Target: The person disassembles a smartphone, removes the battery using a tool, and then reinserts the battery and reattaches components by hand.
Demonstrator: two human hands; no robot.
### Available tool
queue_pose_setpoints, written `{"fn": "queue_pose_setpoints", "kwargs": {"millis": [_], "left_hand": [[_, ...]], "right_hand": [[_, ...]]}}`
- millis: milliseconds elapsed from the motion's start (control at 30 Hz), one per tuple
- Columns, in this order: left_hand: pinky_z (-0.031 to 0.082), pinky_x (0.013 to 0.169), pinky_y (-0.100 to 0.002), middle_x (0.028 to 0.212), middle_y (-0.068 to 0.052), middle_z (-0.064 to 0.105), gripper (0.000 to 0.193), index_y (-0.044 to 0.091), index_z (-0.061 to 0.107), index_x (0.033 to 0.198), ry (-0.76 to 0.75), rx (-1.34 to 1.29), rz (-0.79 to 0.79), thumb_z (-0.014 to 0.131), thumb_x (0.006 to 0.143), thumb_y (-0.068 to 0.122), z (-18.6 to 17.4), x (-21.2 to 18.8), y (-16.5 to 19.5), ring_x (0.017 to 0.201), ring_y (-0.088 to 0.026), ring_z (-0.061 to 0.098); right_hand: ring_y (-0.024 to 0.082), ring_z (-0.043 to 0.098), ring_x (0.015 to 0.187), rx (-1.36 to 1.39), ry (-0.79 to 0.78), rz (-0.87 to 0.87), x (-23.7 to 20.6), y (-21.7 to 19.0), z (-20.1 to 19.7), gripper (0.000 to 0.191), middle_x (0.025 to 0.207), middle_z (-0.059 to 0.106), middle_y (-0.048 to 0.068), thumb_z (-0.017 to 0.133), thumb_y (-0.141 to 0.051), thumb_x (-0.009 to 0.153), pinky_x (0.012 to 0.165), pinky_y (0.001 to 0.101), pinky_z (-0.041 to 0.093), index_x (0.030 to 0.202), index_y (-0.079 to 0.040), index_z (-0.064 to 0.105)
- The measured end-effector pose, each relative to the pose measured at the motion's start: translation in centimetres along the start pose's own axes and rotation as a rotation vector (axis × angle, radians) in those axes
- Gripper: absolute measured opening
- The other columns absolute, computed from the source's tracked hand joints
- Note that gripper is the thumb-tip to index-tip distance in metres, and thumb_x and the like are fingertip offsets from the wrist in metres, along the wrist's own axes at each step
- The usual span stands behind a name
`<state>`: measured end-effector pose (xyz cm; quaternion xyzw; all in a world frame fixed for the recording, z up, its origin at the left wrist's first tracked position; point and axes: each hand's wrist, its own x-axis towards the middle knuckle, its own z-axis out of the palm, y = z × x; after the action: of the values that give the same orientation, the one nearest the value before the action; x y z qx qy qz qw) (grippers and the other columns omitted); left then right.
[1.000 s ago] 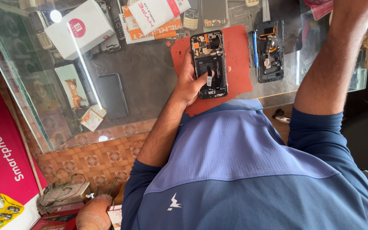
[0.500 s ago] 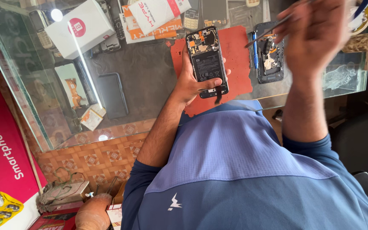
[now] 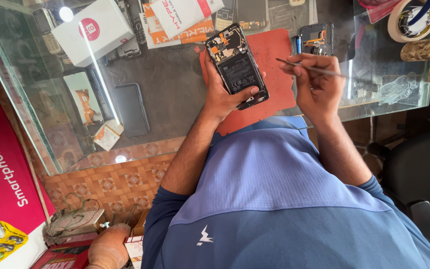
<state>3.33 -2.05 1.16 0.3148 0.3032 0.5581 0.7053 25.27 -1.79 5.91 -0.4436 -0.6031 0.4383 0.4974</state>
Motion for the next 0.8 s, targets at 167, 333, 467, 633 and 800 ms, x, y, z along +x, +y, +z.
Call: {"fn": "queue_pose_setpoints", "kwargs": {"millis": [167,333,467,633,800], "left_hand": [[0.059,0.102,-0.052,0.143,-0.015,0.047,0.122,0.021,-0.009,0.158,0.032,0.047,0.13,0.085,0.084,-0.005,0.2,0.2,-0.3,0.122,-0.036,0.069],[0.06,0.102,-0.051,0.144,-0.018,0.047,0.121,0.014,-0.007,0.161,0.06,0.113,0.126,0.086,0.085,-0.005,0.1,0.2,-0.3,0.122,-0.038,0.07],[0.061,0.101,-0.05,0.145,-0.018,0.046,0.125,0.015,-0.013,0.16,0.054,0.112,0.14,0.085,0.085,-0.005,0.1,0.3,-0.1,0.121,-0.036,0.071],[0.061,0.099,-0.05,0.142,-0.019,0.047,0.127,0.019,-0.019,0.159,0.053,0.104,0.155,0.082,0.087,-0.005,0.2,0.2,-0.3,0.119,-0.034,0.071],[0.061,0.101,-0.051,0.145,-0.019,0.045,0.12,0.015,-0.011,0.16,0.039,0.148,0.197,0.083,0.088,-0.008,0.2,0.3,-0.7,0.12,-0.036,0.072]], "right_hand": [[0.031,0.071,0.123,0.126,-0.004,0.073,-2.3,-1.6,0.4,0.016,0.126,0.063,0.023,0.054,0.014,0.11,0.105,0.0423,0.059,0.116,0.003,0.044],[0.034,0.07,0.121,-0.099,-0.089,-0.074,-2.5,-2.0,0.9,0.019,0.119,0.066,0.026,0.059,0.018,0.104,0.103,0.0427,0.064,0.115,0.007,0.048],[0.033,0.072,0.118,-0.139,-0.097,-0.113,-2.4,-1.7,1.1,0.019,0.117,0.066,0.025,0.06,0.017,0.104,0.096,0.04,0.062,0.115,0.007,0.048],[0.031,0.073,0.114,-0.192,-0.083,-0.137,-2.3,-1.2,1.6,0.02,0.115,0.065,0.026,0.062,0.016,0.103,0.092,0.0372,0.062,0.115,0.008,0.048],[0.026,0.076,0.106,-0.407,-0.072,-0.215,-2.2,-1.4,1.6,0.021,0.111,0.071,0.021,0.07,0.013,0.101,0.085,0.0328,0.063,0.111,0.004,0.053]]}}
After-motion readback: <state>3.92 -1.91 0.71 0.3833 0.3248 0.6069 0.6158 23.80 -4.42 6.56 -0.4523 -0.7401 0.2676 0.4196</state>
